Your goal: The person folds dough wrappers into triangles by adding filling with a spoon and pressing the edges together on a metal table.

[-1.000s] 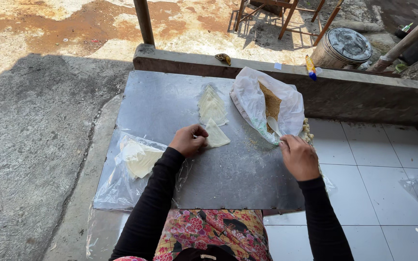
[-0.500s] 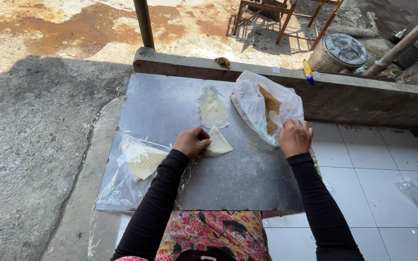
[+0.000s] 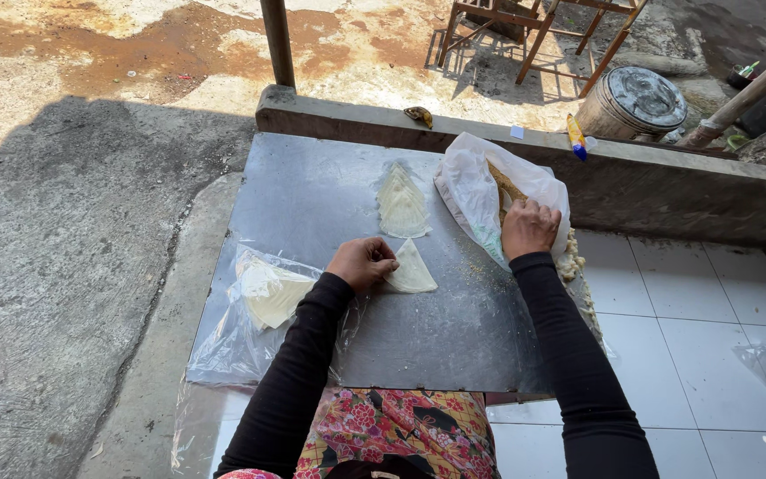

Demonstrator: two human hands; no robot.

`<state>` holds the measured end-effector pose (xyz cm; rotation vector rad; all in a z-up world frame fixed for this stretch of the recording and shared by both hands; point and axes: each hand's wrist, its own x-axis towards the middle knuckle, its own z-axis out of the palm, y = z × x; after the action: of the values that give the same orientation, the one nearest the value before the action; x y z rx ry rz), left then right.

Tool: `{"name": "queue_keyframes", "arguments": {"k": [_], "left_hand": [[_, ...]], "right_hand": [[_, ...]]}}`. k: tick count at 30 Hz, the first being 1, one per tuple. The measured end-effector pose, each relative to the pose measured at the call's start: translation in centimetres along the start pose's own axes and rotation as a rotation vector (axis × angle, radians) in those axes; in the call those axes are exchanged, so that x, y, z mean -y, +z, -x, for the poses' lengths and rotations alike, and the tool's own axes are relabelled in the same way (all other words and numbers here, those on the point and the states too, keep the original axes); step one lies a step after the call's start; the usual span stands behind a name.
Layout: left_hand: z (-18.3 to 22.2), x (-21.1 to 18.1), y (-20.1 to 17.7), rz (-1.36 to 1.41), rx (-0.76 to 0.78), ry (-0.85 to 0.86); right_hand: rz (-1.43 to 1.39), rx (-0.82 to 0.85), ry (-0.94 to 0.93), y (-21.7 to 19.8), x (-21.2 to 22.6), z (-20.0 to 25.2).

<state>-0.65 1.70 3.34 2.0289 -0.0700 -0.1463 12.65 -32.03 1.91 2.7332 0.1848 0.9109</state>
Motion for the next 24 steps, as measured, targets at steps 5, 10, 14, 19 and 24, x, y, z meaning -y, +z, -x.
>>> {"name": "queue_keyframes", "arguments": {"k": [5, 10, 14, 19, 24], "left_hand": [[0.1, -0.2, -0.1, -0.005, 0.013, -0.008], [0.0, 0.0, -0.2, -0.031, 0.019, 0.019], [0.1, -0.1, -0.2, -0.027, 0.034, 0.009], [0.4, -0.6, -0.4, -0.004, 0.028, -0.024], [0.4, -0.6, -0.5, 0.059, 0.005, -0.038]], "right_hand": [[-0.332, 0.223, 0.221, -0.2, -1.7, -0.5], [-0.643, 0.255, 0.299, -0.6, -4.6, -0.4], [-0.869, 0.211, 0.347, -4.0, -5.2, 1.1], [-1.033, 0.317, 0.316, -9.8, -3.2, 3.7], [-1.223, 0.506, 0.058, -11.9, 2.8, 7.1]]}}
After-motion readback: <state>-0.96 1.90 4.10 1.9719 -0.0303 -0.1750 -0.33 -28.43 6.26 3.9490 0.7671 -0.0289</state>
